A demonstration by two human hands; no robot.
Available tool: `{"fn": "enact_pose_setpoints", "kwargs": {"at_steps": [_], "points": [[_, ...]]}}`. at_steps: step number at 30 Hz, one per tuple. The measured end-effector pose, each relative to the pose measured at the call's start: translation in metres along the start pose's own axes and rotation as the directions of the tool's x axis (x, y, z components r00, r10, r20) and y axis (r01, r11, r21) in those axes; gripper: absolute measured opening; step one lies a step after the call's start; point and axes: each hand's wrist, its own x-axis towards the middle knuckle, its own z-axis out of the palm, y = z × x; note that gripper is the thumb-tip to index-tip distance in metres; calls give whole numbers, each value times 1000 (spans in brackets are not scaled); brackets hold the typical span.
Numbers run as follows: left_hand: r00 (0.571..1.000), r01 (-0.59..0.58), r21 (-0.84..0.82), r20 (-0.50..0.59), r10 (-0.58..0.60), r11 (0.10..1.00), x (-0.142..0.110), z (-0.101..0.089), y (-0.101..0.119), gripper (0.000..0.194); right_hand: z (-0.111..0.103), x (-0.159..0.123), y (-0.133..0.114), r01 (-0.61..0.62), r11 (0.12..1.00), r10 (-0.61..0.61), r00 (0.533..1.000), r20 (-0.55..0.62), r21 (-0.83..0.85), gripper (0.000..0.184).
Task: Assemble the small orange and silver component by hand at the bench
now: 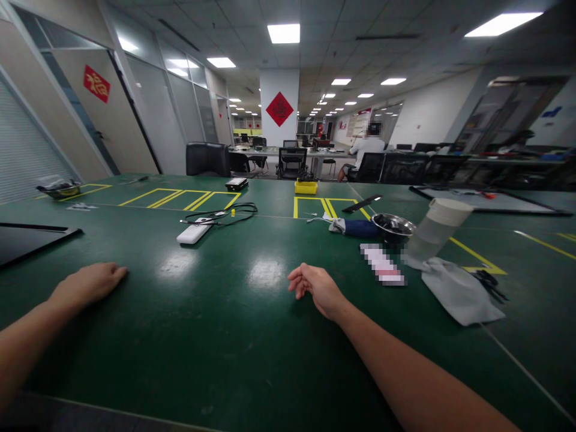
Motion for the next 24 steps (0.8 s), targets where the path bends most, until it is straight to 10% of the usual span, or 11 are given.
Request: {"fn": "enact_pose_setpoints", "kwargs": {"at_steps": [7, 12, 17, 24], "points": [[840, -533, -72, 77, 537, 843, -46, 29, 191, 39, 2, 1, 1, -8, 997, 4, 999, -46, -74, 43], [785, -552, -314, 117, 609, 772, -85, 56, 285, 29, 6, 1, 0, 14, 962, -57, 987, -151, -274, 26], [713, -501, -523, 203, 672, 690, -104, 71, 313, 31, 1, 1, -1, 4, 743, -176, 966, -189, -670, 19], [563, -584, -685, 45, 825, 436, -129, 65, 298, 22, 2, -5, -6, 146, 462, -121, 988, 101, -875, 37]]}}
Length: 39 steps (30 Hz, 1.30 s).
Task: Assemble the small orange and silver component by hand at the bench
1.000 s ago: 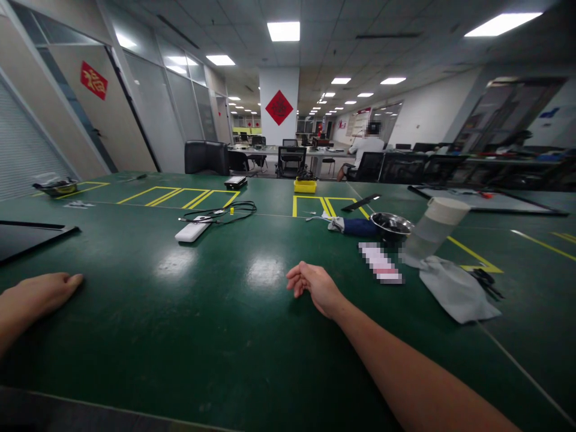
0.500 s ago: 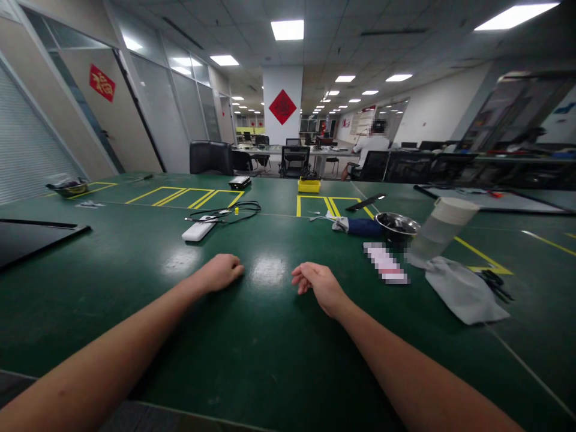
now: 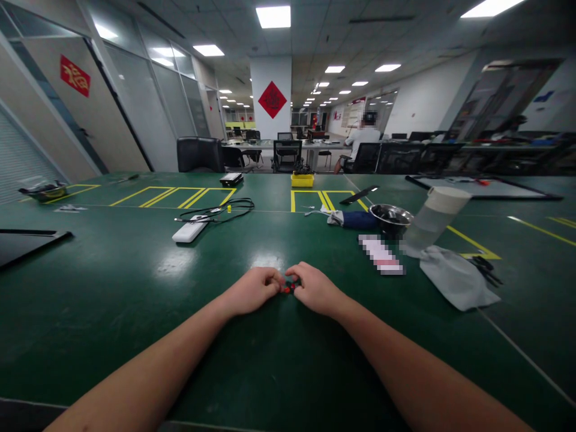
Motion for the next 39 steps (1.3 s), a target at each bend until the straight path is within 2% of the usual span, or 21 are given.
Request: {"fn": "enact_pose_setpoints", "kwargs": {"at_steps": [2, 3, 7, 10, 12, 16, 19, 23, 27, 30, 34, 37, 39], "points": [[997, -47, -8, 55, 47, 999, -3, 3, 3, 20, 1, -1, -1, 50, 999, -50, 998, 27, -17, 39], [998, -59, 13, 39, 58, 998, -3, 4, 3, 19, 2, -1, -1, 53, 998, -53, 998, 21, -26, 39], [987, -65, 156, -137, 87, 986, 1, 11, -1, 16, 3, 0, -1, 41, 999, -41, 999, -1, 19, 38], [984, -90, 198, -131, 117, 976, 3, 12, -5, 24, 2, -1, -3, 58, 989, -65, 997, 41, 137, 46], [982, -108, 246, -125, 142, 963, 3, 11, -7, 30, 1, -2, -6, 37, 988, -40, 999, 23, 147, 45], [977, -148, 336, -95, 190, 930, 3, 10, -9, 27, -3, -4, -10, 7, 998, -6, 1000, 14, -65, 10], [979, -149, 367, -79, 190, 918, 3, 10, -8, 20, -3, -4, -11, 78, 977, -59, 993, 101, -197, 17], [976, -135, 363, -113, 187, 922, 4, 11, -8, 19, -2, -3, -9, 127, 964, -96, 985, 142, -233, 9], [963, -95, 257, -221, 154, 962, 5, 10, -8, 30, -2, -3, -7, 164, 966, -135, 979, 150, -201, 6], [962, -87, 134, -244, 119, 987, 6, 8, -9, 29, -3, -5, -8, 193, 969, -179, 979, 101, -155, 14], [985, -35, -148, -170, 10, 988, 9, 9, -11, 21, -3, -4, -12, 231, 972, -234, 971, -55, -50, 20], [995, 11, -402, -82, -48, 916, 10, 11, -12, 22, -2, -3, -13, 248, 968, -242, 960, -138, 29, 19], [994, 33, -507, -70, -79, 861, 11, 12, -12, 26, -1, -2, -12, 214, 975, -203, 966, -158, 53, 15]]}}
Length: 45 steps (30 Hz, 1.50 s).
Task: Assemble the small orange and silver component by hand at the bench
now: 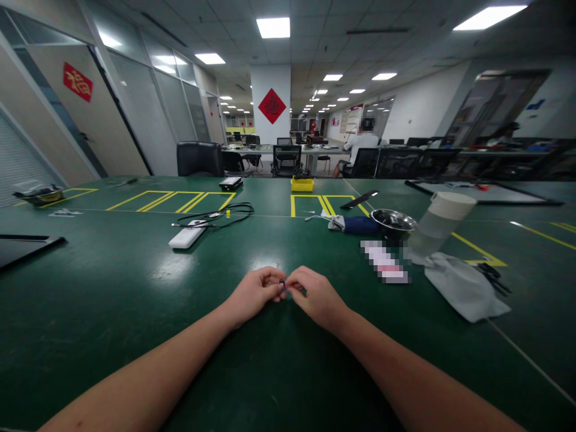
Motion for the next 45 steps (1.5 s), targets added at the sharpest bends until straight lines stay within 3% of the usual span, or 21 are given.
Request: {"fn": "enact_pose_setpoints", "kwargs": {"at_steps": [3, 11, 17, 20, 25, 30, 45], "points": [[999, 23, -38, -23, -24, 999, -1, 0, 1, 29, -1, 1, 0, -62, 998, 62, 998, -27, 8, 13], [999, 21, -83, -41, -24, 996, -1, -2, 1, 24, 2, 0, -1, -32, 985, 47, 995, -87, 171, 22], [997, 52, -122, -49, -58, 991, 0, -3, -3, 25, 2, 2, -1, -133, 950, 161, 984, -78, 282, 14], [997, 48, -130, -57, -56, 990, 0, -3, -2, 26, 3, 4, -3, -220, 889, 261, 964, -50, 402, 6], [996, 45, -155, -65, -56, 987, -1, -2, -1, 25, 5, 4, 1, -346, 689, 375, 922, 95, 636, 16], [995, 55, -183, -72, -70, 981, -1, -2, -2, 26, 4, 2, 5, -400, 633, 415, 898, 145, 663, 20], [995, 60, -184, -67, -74, 981, -2, -2, -1, 25, 6, 2, 11, -398, 591, 411, 897, 163, 701, 20]]}}
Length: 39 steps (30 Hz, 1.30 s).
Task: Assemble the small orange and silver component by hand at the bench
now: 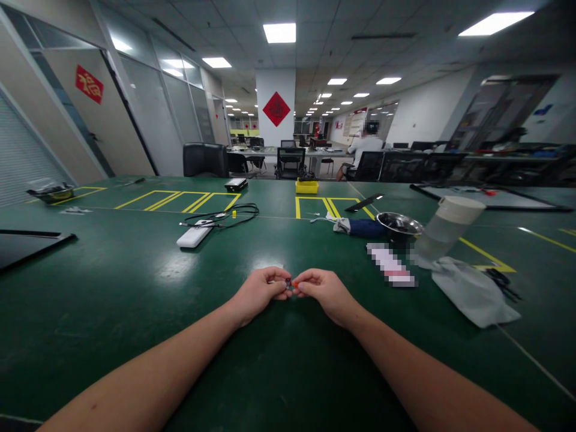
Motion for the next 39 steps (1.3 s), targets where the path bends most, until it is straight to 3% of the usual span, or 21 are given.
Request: {"fn": "enact_pose_setpoints", "kwargs": {"at_steps": [26, 39], "points": [[1000, -22, 28, 22, 22, 999, -1, 1, 0, 22, -1, 1, 2, -23, 999, 23, 1000, 1, 50, 18], [1000, -10, 90, -1, 10, 996, -3, 3, 6, 19, 0, 0, -1, -28, 1000, 28, 999, 17, -2, 16]]}}
